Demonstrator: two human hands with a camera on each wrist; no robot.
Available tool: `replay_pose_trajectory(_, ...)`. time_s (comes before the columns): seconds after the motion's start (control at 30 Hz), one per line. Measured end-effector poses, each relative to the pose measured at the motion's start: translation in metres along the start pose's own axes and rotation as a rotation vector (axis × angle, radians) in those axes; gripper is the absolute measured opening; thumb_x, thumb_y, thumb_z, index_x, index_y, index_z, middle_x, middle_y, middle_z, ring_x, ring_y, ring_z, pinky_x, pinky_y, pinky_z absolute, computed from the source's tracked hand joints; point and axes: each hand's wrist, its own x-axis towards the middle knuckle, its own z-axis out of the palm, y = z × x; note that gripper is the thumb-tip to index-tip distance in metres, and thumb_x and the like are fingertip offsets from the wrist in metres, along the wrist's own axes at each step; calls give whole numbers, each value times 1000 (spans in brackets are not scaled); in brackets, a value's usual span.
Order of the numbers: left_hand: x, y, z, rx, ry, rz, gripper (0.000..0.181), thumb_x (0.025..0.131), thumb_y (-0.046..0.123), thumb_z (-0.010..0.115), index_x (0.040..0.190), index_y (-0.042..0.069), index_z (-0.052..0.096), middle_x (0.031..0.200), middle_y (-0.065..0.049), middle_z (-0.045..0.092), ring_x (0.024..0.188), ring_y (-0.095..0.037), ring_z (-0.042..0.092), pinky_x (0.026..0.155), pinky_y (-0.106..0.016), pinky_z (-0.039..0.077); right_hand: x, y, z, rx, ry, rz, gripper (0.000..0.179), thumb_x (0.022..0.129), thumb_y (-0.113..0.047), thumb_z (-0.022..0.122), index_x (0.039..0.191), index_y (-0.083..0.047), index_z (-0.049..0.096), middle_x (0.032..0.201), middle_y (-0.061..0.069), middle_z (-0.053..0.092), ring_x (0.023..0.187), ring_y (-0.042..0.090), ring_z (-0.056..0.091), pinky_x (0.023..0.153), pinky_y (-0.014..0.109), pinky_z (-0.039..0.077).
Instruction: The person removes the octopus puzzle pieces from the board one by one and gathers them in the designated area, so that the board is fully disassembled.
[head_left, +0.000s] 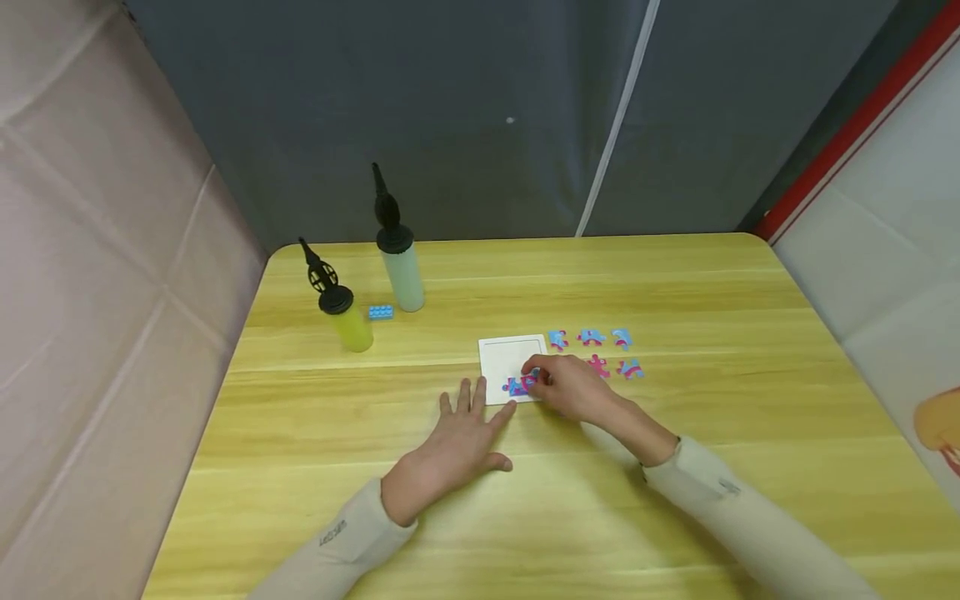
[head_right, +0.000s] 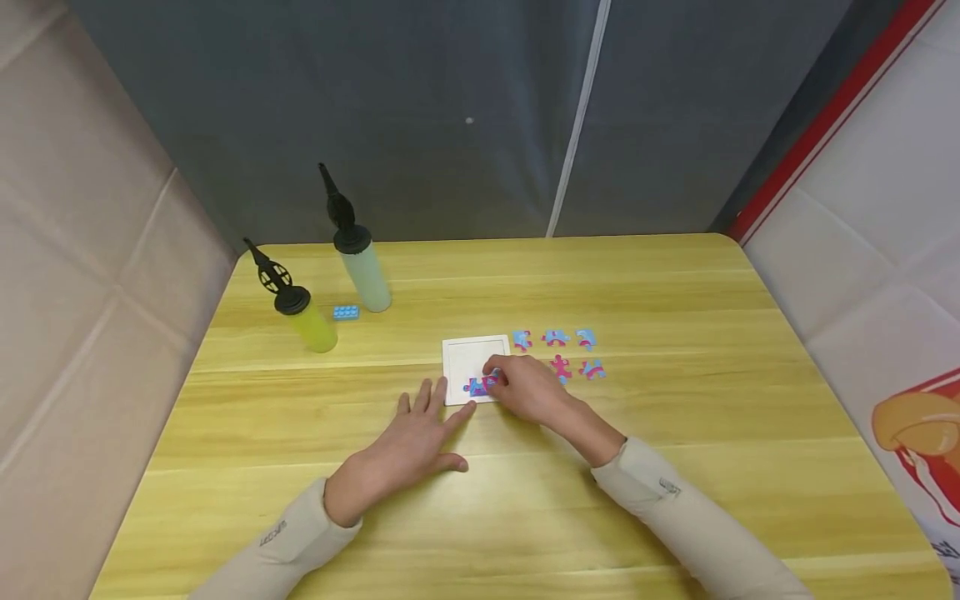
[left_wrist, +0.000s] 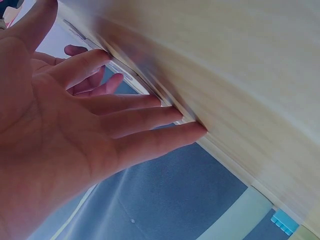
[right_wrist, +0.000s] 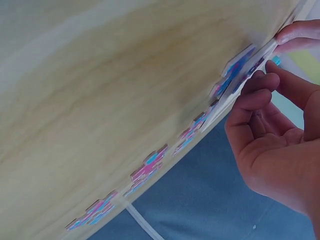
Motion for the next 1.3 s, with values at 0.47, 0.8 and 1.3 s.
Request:
replay_pose_trajectory(0.47,0,0,-1,6,13,4,84,92,62,65,161,23,37,165,-37,21,152,-57,23,115,-72,32,5,-2,4,-25,21,-23,14,93,-13,74,107,-10,71,77,-2,60,66,11,50,60,26,41)
replay_pose_trajectory(0.8,1,1,-1,11,6,-2,85,91,62,66,161,23,38,165,-36,22,152,-57,23,115,-72,33,4,-5,4,55,66,-22,8,97,-7,66,94,-13,70,84,-1,68,70,12,54,63,27,45)
replay_pose_trajectory(1.3,2,1,-1,-1,-7,-15,85,91,62,66,161,24,38,166,-36,20,153,-56,21,116,-72,31,-4,5,-6,171,48,13,6,102,-11,64,101,-12,70,95,2,74,69,12,57,62,25,47)
